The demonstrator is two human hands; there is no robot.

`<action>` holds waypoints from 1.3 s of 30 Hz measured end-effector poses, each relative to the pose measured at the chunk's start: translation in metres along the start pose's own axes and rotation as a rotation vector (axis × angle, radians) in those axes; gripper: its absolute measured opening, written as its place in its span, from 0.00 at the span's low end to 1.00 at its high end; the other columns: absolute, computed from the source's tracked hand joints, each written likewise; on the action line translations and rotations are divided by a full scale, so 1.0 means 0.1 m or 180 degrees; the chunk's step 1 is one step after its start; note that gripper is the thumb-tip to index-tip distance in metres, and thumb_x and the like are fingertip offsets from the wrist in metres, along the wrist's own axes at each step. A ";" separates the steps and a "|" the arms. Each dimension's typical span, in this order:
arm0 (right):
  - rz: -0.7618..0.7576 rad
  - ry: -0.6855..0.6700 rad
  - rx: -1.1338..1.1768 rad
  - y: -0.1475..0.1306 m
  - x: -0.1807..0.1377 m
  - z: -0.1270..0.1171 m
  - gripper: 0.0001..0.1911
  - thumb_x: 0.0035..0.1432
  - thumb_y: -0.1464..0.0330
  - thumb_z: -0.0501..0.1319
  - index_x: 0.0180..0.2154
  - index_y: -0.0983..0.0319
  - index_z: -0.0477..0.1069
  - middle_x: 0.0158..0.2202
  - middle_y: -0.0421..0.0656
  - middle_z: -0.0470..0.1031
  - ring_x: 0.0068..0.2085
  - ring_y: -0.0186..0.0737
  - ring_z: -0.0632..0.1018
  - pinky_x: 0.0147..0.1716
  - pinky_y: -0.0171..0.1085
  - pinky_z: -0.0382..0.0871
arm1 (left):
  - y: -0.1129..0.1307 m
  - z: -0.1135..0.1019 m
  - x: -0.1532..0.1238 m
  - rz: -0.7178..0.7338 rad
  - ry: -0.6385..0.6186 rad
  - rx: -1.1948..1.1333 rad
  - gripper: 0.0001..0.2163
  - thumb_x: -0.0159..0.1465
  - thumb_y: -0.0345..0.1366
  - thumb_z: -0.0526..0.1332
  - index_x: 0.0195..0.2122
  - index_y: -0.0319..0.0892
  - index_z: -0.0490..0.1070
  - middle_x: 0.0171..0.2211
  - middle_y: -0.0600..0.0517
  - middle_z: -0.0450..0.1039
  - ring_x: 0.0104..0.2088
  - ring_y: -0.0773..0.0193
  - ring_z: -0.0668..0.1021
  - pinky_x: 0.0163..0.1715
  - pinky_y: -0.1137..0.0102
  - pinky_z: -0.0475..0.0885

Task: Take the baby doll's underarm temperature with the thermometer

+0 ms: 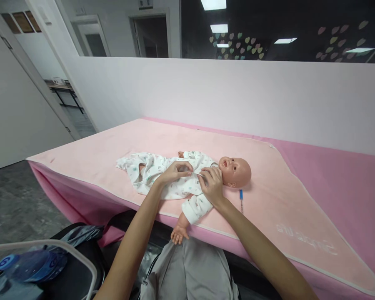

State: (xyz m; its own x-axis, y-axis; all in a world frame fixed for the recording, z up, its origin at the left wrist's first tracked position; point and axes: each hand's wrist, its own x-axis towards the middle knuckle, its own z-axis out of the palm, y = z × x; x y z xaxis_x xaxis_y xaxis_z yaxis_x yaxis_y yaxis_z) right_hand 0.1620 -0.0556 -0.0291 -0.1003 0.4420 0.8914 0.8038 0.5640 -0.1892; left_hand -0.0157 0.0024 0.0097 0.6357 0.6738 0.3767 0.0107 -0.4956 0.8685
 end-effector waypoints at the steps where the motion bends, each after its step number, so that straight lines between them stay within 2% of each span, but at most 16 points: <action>1: 0.0002 0.0001 0.0020 0.00 0.00 0.00 0.04 0.58 0.70 0.56 0.32 0.59 0.69 0.34 0.43 0.73 0.40 0.41 0.70 0.44 0.43 0.60 | 0.01 0.00 0.00 -0.0024 -0.0006 0.0029 0.10 0.55 0.40 0.63 0.33 0.38 0.71 0.33 0.49 0.70 0.36 0.64 0.72 0.39 0.69 0.66; 3: 0.0006 -0.0010 0.0054 0.00 0.00 0.00 0.05 0.59 0.70 0.55 0.33 0.59 0.68 0.34 0.43 0.73 0.40 0.41 0.70 0.44 0.43 0.60 | 0.03 0.01 0.00 -0.0043 -0.0018 0.0091 0.12 0.55 0.40 0.63 0.36 0.39 0.72 0.36 0.48 0.71 0.38 0.62 0.72 0.41 0.68 0.66; 6: 0.0024 -0.0040 0.0067 0.01 0.00 0.00 0.05 0.59 0.70 0.54 0.33 0.59 0.68 0.34 0.42 0.73 0.40 0.41 0.70 0.44 0.42 0.59 | 0.01 0.02 0.01 -0.0055 0.0017 0.0139 0.11 0.54 0.40 0.64 0.35 0.38 0.72 0.35 0.47 0.72 0.38 0.62 0.73 0.41 0.68 0.66; 13: 0.0023 -0.0067 0.0005 0.00 0.00 0.00 0.05 0.59 0.69 0.55 0.32 0.59 0.68 0.34 0.43 0.73 0.38 0.41 0.70 0.43 0.42 0.59 | -0.09 0.01 0.01 -0.0067 0.0149 -0.0184 0.09 0.52 0.37 0.66 0.32 0.38 0.71 0.31 0.50 0.70 0.31 0.67 0.71 0.32 0.72 0.65; 23: 0.0047 -0.0147 0.0046 -0.01 0.01 0.00 0.04 0.59 0.70 0.56 0.31 0.60 0.68 0.34 0.42 0.73 0.38 0.40 0.69 0.42 0.42 0.59 | -0.04 0.01 0.01 -0.0149 0.0043 0.0102 0.11 0.54 0.39 0.65 0.33 0.38 0.69 0.29 0.53 0.67 0.27 0.70 0.64 0.28 0.73 0.61; 33: 0.0091 -0.0164 -0.0045 -0.01 0.00 0.01 0.04 0.58 0.70 0.57 0.31 0.60 0.68 0.33 0.42 0.73 0.37 0.39 0.69 0.42 0.41 0.60 | -0.11 0.10 0.03 0.0000 0.0673 0.0652 0.11 0.56 0.42 0.62 0.32 0.39 0.72 0.28 0.50 0.71 0.29 0.65 0.71 0.29 0.72 0.64; 39: 0.0111 -0.0119 -0.0058 0.00 0.00 0.02 0.03 0.57 0.70 0.57 0.31 0.60 0.68 0.33 0.42 0.73 0.37 0.40 0.70 0.42 0.41 0.60 | -0.14 0.09 0.01 0.0026 0.0595 0.0791 0.09 0.57 0.39 0.60 0.32 0.39 0.73 0.22 0.53 0.66 0.24 0.68 0.67 0.24 0.73 0.61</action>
State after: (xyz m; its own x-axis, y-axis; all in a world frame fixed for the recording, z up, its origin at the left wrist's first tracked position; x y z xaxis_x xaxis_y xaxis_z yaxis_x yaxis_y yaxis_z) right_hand 0.1608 -0.0542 -0.0295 -0.0936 0.4872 0.8682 0.8177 0.5351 -0.2122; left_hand -0.0081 0.0047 -0.0047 0.4839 0.7469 0.4560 0.2093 -0.6047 0.7684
